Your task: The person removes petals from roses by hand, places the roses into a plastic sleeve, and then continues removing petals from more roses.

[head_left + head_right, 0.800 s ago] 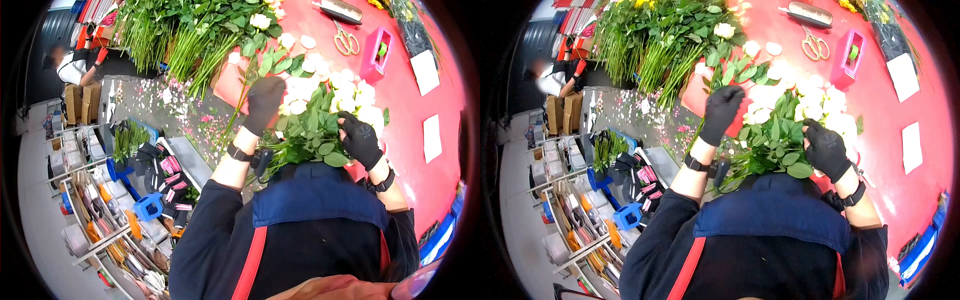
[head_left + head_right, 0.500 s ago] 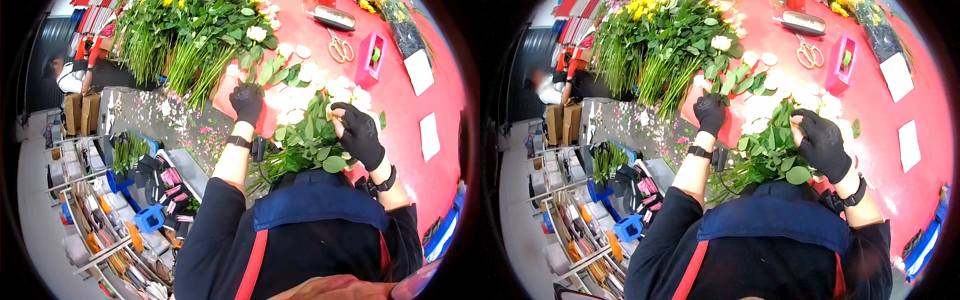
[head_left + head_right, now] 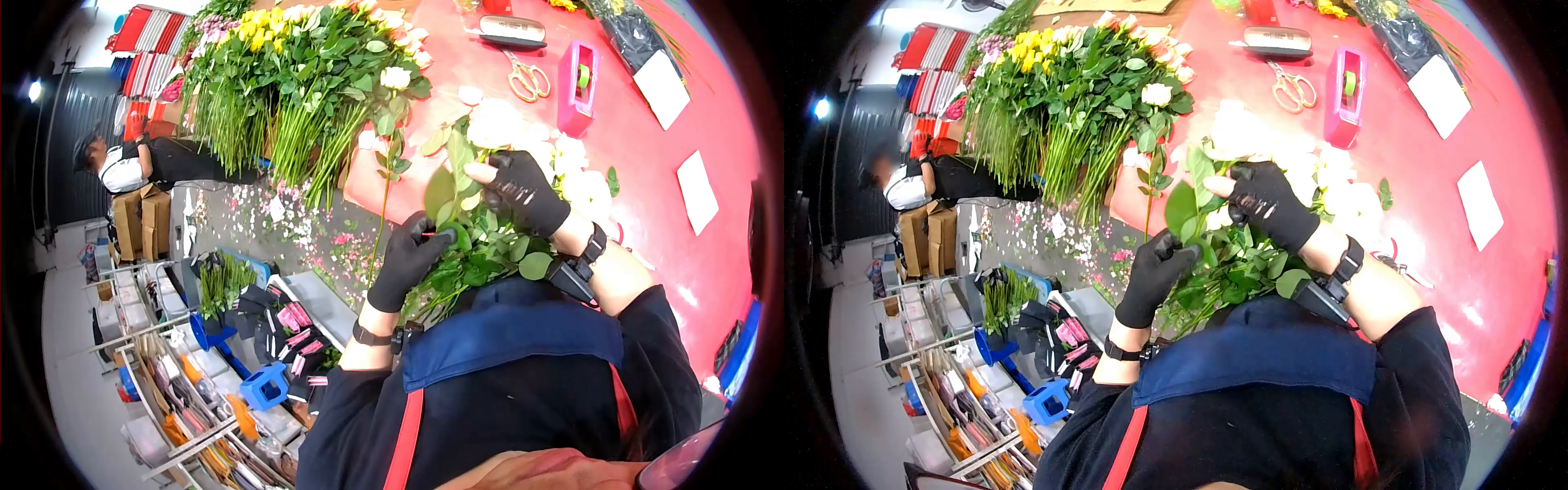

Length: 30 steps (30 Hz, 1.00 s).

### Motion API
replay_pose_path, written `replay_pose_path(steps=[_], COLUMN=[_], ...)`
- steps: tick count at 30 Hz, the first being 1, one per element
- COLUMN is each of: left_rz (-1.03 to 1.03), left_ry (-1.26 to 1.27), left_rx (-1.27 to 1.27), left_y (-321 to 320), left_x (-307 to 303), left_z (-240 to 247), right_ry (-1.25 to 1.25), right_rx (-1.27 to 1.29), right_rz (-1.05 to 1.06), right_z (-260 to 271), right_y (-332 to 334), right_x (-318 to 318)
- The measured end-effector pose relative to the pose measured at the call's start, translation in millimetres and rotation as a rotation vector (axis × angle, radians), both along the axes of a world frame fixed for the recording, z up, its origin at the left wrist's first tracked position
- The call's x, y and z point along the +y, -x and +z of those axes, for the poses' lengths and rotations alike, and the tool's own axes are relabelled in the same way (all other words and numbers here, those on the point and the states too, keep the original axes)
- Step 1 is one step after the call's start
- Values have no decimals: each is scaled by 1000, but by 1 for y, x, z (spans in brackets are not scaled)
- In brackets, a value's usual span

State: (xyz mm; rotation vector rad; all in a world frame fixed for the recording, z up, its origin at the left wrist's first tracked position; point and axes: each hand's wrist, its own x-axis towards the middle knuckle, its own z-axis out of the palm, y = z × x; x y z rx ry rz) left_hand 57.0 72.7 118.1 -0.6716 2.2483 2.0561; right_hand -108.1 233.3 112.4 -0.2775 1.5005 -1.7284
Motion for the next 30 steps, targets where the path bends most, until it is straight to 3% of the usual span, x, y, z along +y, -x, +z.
replay_pose_path(steps=[1,2,3,5,8,11,12,15,18,23,25,28,30], left_rz=[-13,-79,17,-29,74,133,147,179,173,151,177,230,267], left_ry=[-54,-41,-68,-22,-8,63,69,62,67,181,71,-46,-158], left_rx=[96,50,107,115,94,67,70,126,122,14,66,71,125], left_y=[0,-1,4,17,22,18,15,9,6,4,4,3,5], left_x=[6,2,8,11,17,20,19,21,21,27,29,30,33], left_z=[9,20,25,33,28,36,32,32,29,34,37,37,44], right_ry=[2,-103,-41,-49,106,83,32,50,19,-12,-11,101,63], right_rx=[-10,107,362,455,285,975,1022,1108,1432,1556,1540,1293,1249], right_rz=[12,78,123,194,275,136,32,-27,-41,-3,-62,-137,-79], right_z=[2,9,-6,-17,-7,10,18,38,54,48,47,37,40], right_y=[-6,-11,-16,-30,-43,-39,-42,-40,-42,-43,-47,-46,-42], right_x=[-2,-2,-3,-8,0,12,17,25,21,16,15,19,26])
